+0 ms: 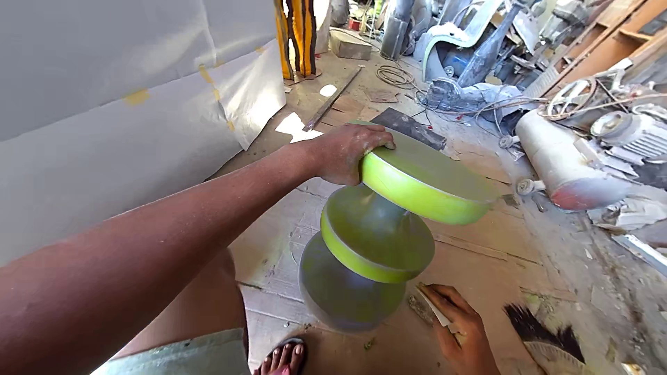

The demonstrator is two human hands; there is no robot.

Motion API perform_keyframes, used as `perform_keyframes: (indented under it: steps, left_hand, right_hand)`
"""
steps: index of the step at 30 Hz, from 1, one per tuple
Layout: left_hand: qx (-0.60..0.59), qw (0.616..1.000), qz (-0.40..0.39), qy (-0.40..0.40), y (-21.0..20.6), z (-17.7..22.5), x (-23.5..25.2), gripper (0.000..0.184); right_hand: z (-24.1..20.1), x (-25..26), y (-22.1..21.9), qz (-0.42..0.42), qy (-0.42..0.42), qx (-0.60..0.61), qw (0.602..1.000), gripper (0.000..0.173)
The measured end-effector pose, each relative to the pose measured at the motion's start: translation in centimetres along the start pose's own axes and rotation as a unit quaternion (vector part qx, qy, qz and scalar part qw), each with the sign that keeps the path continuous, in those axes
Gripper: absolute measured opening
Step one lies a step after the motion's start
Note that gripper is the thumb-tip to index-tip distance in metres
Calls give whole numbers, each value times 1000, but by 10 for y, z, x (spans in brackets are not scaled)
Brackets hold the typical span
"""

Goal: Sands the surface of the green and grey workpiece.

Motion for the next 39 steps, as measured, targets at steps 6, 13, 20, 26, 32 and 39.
perform_keyframes:
  steps: [6, 13, 20, 26, 32, 39]
  left_hand:
    - [-25, 999, -34, 19, 9, -21, 26, 85]
    - [-50, 995, -59, 61, 14, -42, 47, 88]
    - [-61, 995, -58, 58, 18, -58, 54, 87]
    - [-59, 993, -60, 86, 20, -66, 55, 88]
    - [-64, 991, -73, 89, 20, -65, 56, 85]
    - [-60, 991, -73, 95, 16, -63, 59, 84]
  right_hand:
    - [6, -17, -20, 166, -5, -40, 985, 33]
    - [8, 9, -30, 212, 27, -134, 968, 41]
    - [23, 2, -40, 234, -1, -88, 968, 37]
    - [38, 9, -54, 140, -63, -73, 986, 30]
    - [46, 8, -66, 77, -96, -140, 983, 28]
    - [44, 10, -59, 60, -106, -165, 979, 29]
Point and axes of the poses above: each hand's wrist, its own x-axis towards the middle knuckle, its own y-axis out of the back of the hand, z = x × y, the point moved 10 cm from there along x, towards the middle knuckle, and after that the axes turned 14 degrees about -x, right-handed, at the moved point
